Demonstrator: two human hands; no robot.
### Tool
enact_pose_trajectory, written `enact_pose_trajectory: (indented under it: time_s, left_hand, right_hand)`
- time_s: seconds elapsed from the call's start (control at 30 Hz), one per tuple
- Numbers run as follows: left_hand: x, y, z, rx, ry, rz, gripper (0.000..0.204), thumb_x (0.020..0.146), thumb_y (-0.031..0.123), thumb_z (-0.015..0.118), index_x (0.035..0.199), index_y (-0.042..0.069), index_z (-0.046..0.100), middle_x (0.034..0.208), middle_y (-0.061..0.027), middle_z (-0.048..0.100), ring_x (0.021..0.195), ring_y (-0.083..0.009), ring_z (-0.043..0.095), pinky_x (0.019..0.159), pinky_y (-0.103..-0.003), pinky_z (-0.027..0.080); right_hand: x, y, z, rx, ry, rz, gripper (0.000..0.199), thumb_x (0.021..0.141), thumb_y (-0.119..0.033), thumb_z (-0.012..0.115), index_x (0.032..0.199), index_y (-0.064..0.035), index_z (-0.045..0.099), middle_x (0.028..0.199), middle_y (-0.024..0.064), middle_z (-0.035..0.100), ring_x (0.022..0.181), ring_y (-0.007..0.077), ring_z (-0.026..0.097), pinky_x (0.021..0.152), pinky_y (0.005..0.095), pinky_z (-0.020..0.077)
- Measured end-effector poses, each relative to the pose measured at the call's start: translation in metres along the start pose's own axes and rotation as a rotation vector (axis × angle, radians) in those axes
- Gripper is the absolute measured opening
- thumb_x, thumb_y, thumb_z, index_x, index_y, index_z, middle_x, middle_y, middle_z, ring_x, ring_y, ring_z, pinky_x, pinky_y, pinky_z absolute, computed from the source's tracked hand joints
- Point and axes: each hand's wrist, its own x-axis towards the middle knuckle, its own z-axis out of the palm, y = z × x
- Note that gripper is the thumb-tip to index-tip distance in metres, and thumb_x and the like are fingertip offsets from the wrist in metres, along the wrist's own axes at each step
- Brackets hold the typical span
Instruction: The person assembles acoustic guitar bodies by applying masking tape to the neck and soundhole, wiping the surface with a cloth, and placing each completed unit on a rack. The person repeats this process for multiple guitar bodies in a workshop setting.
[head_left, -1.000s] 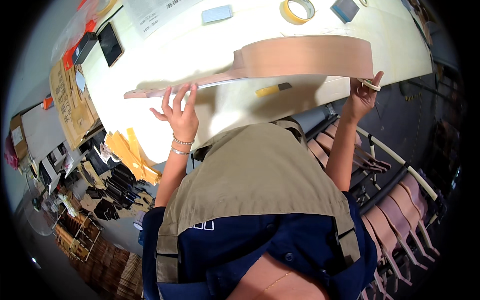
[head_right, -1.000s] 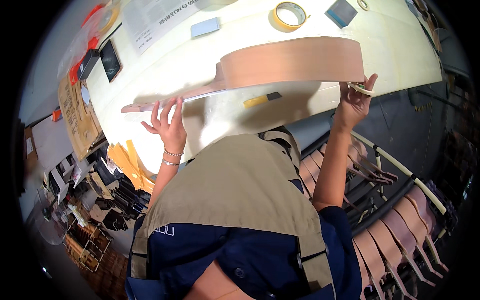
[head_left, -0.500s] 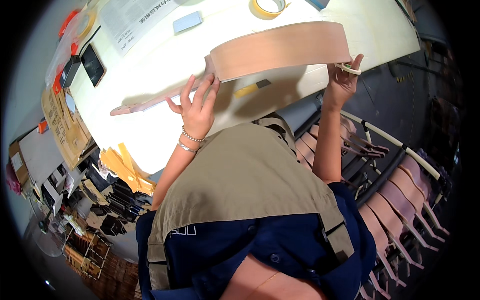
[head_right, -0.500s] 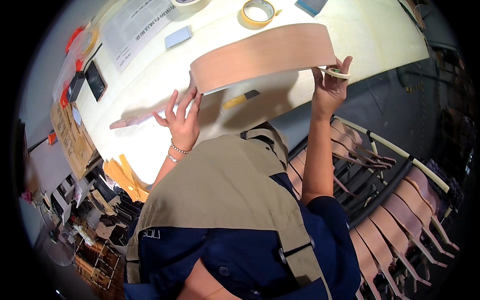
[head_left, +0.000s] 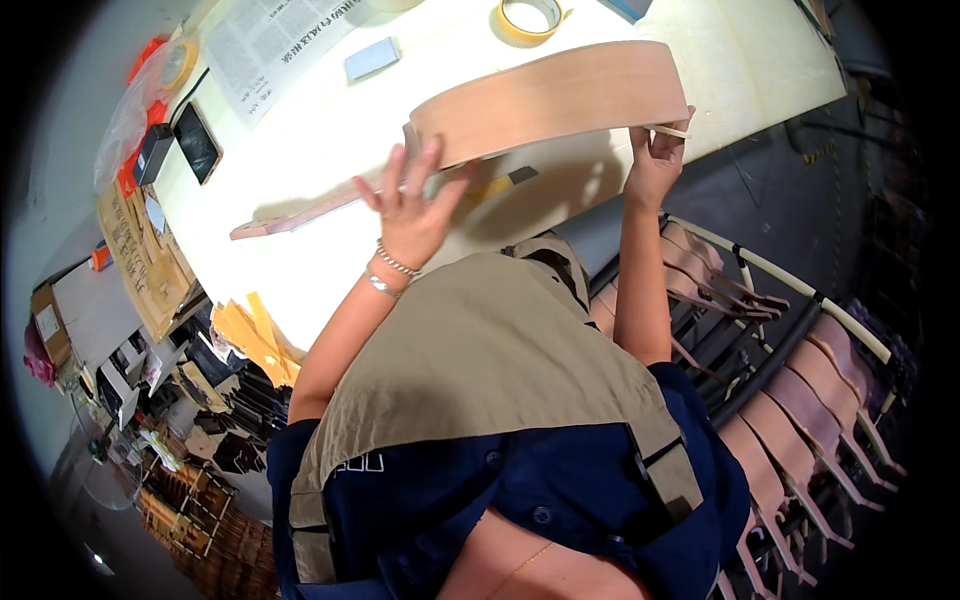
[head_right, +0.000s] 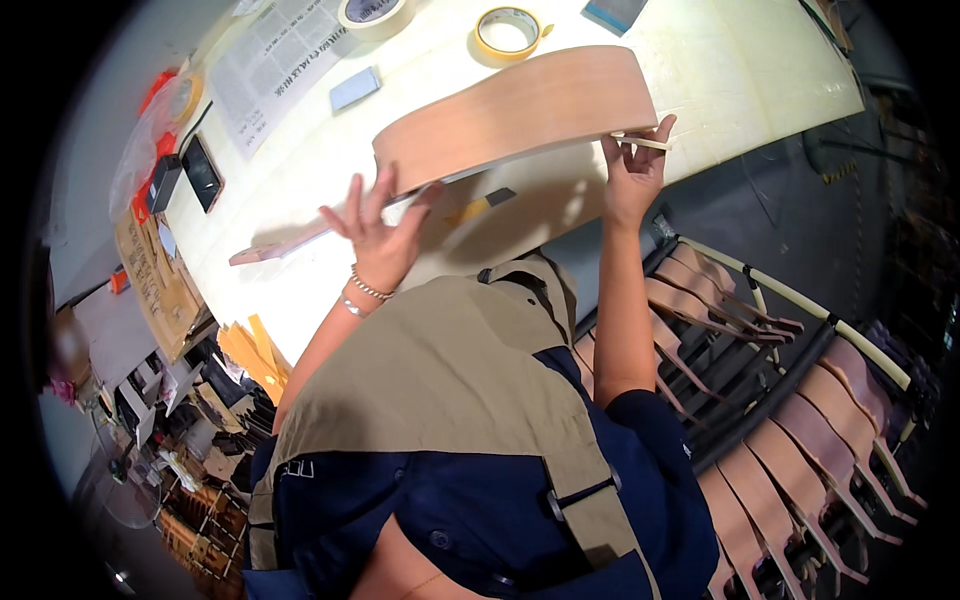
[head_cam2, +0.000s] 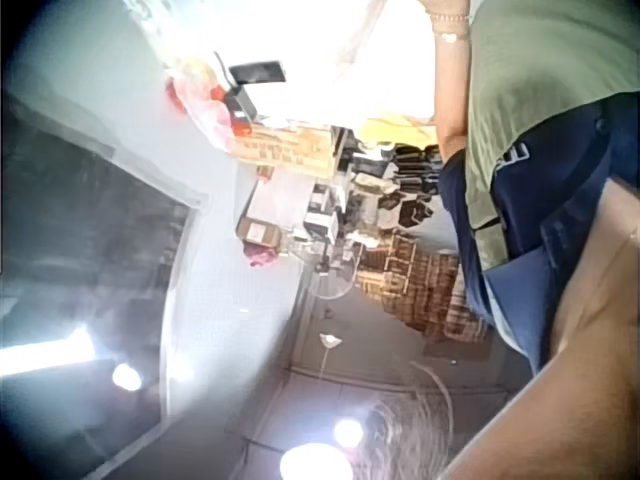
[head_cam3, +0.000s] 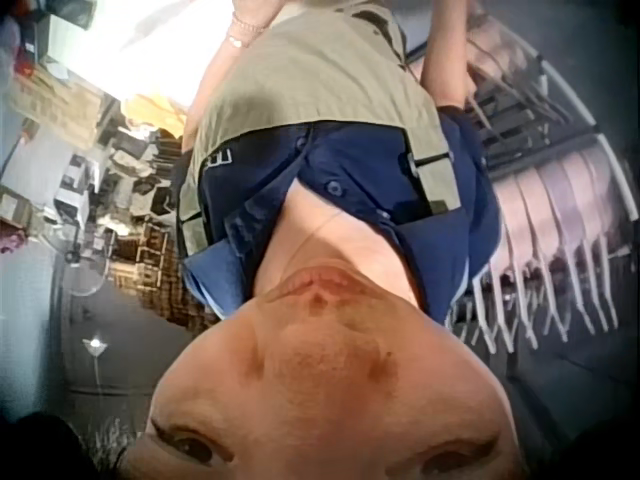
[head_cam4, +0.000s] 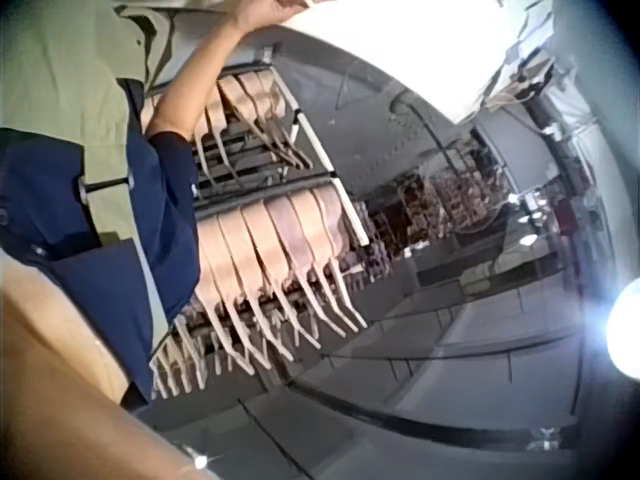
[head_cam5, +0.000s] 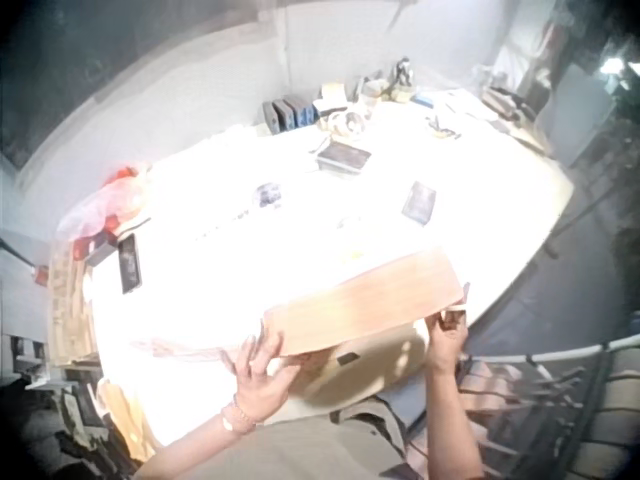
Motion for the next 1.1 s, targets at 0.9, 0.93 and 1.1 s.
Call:
enact_pose_trajectory:
  time_s: [0.9,0.93,1.1]
  left_hand:
    - [0.14,-0.054,-0.245,-0.894,0.803,-0.22,0.078,0.077,0.009,0.07,0.139,0.003,0.025,0.138,-0.018,0.036,0.125,-0.0263,0.042,0.098,-0.038,0.042]
    - [0.127,-0.072,-0.245,-0.584,0.829,-0.013,0.077,0.078,0.015,0.067,0.139,0.007,0.022,0.148,-0.0184,0.014,0.134,-0.0327,0.028,0.102,-0.046,0.037]
    - [0.084,-0.069,-0.262,0.341,0.627,0.035,0.026,0.061,0.03,0.078,0.085,0.029,0.069,0.136,-0.0158,0.018,0.137,-0.0366,0.009,0.112,-0.057,0.014]
  right_hand:
    - [-0.054,-0.221,0.192,0.624,-0.872,-0.203,0.098,0.076,0.019,0.038,0.148,-0.0293,-0.008,0.144,0.0168,0.021,0.124,0.0363,0.045,0.101,0.0495,0.0394]
    - [-0.058,-0.222,0.198,0.649,-0.904,-0.208,0.097,0.077,0.019,0.038,0.148,-0.0286,-0.009,0.143,0.0173,0.022,0.123,0.0361,0.045,0.101,0.0496,0.0397]
    - [-0.063,-0.222,0.215,0.726,-1.054,-0.247,0.096,0.075,0.019,0.034,0.147,-0.0254,-0.012,0.141,0.0192,0.025,0.122,0.0355,0.047,0.101,0.0496,0.0407]
